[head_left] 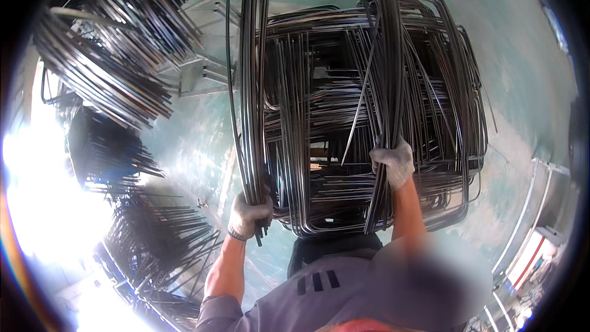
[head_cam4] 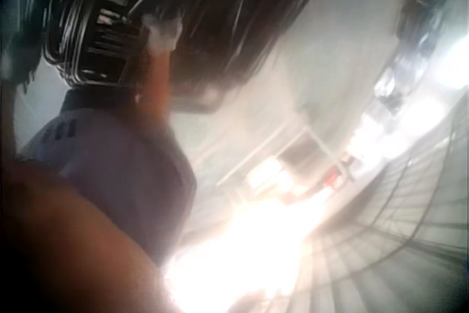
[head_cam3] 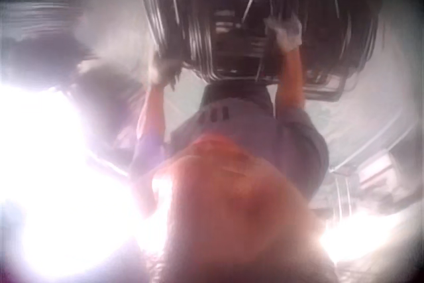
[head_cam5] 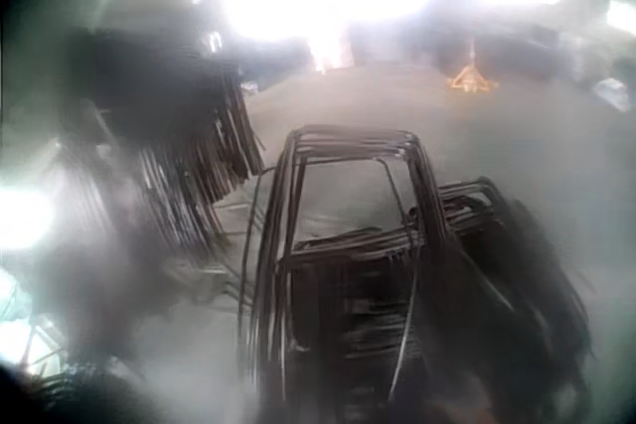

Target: The person picks up metal frames one by one from a central stack and places them onto a metal rack or organized pile to the side.

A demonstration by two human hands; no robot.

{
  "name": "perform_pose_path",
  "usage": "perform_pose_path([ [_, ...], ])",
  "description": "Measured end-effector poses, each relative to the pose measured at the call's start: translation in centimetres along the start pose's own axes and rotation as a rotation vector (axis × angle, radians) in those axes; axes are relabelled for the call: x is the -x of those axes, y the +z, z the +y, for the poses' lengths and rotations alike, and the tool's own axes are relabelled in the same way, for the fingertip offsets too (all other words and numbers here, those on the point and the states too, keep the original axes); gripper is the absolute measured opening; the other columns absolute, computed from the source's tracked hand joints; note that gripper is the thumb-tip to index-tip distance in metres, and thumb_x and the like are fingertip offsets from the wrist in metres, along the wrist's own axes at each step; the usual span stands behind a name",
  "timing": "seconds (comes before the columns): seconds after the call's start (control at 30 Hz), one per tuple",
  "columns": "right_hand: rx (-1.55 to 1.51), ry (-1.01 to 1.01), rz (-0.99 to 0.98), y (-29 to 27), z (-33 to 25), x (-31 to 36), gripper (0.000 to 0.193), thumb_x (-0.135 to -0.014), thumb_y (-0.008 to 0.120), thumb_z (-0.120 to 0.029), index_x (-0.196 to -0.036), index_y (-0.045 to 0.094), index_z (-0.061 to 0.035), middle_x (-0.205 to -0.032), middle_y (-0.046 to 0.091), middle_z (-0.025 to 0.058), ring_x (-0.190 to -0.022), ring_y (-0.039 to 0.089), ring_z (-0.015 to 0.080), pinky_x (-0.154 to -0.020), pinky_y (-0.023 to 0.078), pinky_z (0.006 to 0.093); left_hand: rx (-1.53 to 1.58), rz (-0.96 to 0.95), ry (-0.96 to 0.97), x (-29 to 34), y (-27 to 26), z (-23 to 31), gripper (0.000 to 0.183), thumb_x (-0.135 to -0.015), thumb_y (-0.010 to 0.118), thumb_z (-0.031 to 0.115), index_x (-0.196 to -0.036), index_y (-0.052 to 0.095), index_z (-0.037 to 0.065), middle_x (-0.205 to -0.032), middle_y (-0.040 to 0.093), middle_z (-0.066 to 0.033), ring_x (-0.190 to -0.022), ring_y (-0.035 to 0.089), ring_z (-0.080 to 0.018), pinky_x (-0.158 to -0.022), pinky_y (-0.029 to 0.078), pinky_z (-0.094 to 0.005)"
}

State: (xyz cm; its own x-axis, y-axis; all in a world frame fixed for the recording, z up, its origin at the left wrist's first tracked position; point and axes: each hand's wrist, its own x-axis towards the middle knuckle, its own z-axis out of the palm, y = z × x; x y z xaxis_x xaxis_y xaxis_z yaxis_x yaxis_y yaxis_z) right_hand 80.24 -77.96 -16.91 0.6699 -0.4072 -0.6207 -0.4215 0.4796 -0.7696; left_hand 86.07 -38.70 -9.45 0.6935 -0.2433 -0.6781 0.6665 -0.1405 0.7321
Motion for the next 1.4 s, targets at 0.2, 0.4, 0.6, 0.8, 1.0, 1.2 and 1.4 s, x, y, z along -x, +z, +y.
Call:
perform_pose_path([
  [0.2, -0.015, -0.137, -0.105, 1.3, -4.2, 5.1, 0.035, -0.077, 0.078, -0.002, -0.110, 0.066, -0.0001, -0.077, 0.063, 0.0031, -0.061, 0.061, 0.0138, -0.056, 0.052, 0.0312, 0.014, 0.094, 0.078, 6.9, -0.3, 0.9, 0.056, -0.073, 0.078, -0.011, -0.126, 0.063, -0.003, -0.075, 0.067, -0.0114, -0.054, 0.064, -0.0219, -0.050, 0.052, -0.0354],
  [0.4, -0.098, -0.285, -0.222, 3.4, -5.8, 10.2, 0.040, -0.076, 0.075, 0.004, -0.115, 0.064, 0.0028, -0.078, 0.065, 0.0046, -0.061, 0.060, 0.0134, -0.057, 0.052, 0.0305, -0.032, 0.198, 0.278, 14.0, -1.3, 0.3, 0.054, -0.074, 0.080, -0.006, -0.125, 0.062, -0.003, -0.078, 0.070, -0.0074, -0.061, 0.065, -0.0153, -0.056, 0.053, -0.0299],
  [0.6, -0.149, -0.407, -0.378, 6.4, -5.2, 16.8, 0.044, -0.073, 0.072, 0.012, -0.116, 0.066, 0.0015, -0.079, 0.065, 0.0045, -0.061, 0.061, 0.0124, -0.056, 0.052, 0.0296, -0.082, 0.378, 0.383, 23.1, -3.3, -2.2, 0.050, -0.075, 0.080, -0.007, -0.123, 0.066, -0.002, -0.085, 0.073, -0.0030, -0.072, 0.069, -0.0129, -0.065, 0.056, -0.0295],
  [0.8, -0.196, -0.482, -0.548, 10.2, -2.7, 25.9, 0.046, -0.074, 0.074, 0.015, -0.117, 0.066, 0.0012, -0.082, 0.067, 0.0037, -0.064, 0.063, 0.0125, -0.057, 0.054, 0.0294, -0.027, 0.560, 0.509, 33.6, -7.1, -7.4, 0.055, -0.070, 0.080, -0.006, -0.122, 0.066, -0.001, -0.086, 0.071, -0.0058, -0.072, 0.070, -0.0182, -0.066, 0.058, -0.0333],
  [1.0, -0.211, -0.574, -0.715, 14.4, 2.8, 37.5, 0.045, -0.075, 0.073, 0.016, -0.118, 0.066, 0.0013, -0.082, 0.067, 0.0031, -0.064, 0.063, 0.0131, -0.058, 0.053, 0.0295, -0.101, 0.714, 0.616, 46.3, -12.2, -14.4, 0.035, -0.074, 0.082, -0.001, -0.108, 0.072, 0.001, -0.086, 0.072, -0.0008, -0.074, 0.068, -0.0119, -0.068, 0.056, -0.0298],
  [1.2, -0.210, -0.563, -0.869, 19.3, 8.8, 49.6, 0.046, -0.075, 0.080, 0.010, -0.118, 0.068, 0.0001, -0.086, 0.070, 0.0038, -0.068, 0.069, 0.0156, -0.064, 0.060, 0.0330, -0.175, 0.923, 0.667, 61.0, -17.2, -21.2, 0.034, -0.076, 0.083, 0.005, -0.108, 0.073, 0.003, -0.088, 0.073, 0.0001, -0.078, 0.070, -0.0122, -0.070, 0.056, -0.0292],
  [1.4, -0.261, -0.541, -1.177, 25.5, 15.2, 60.4, 0.046, -0.079, 0.080, 0.011, -0.122, 0.067, 0.0011, -0.091, 0.070, 0.0051, -0.072, 0.068, 0.0143, -0.065, 0.058, 0.0319, -0.153, 1.206, 0.736, 74.4, -20.3, -27.9, 0.031, -0.075, 0.082, 0.005, -0.105, 0.074, 0.003, -0.090, 0.072, 0.0005, -0.082, 0.068, -0.0114, -0.074, 0.054, -0.0289],
])
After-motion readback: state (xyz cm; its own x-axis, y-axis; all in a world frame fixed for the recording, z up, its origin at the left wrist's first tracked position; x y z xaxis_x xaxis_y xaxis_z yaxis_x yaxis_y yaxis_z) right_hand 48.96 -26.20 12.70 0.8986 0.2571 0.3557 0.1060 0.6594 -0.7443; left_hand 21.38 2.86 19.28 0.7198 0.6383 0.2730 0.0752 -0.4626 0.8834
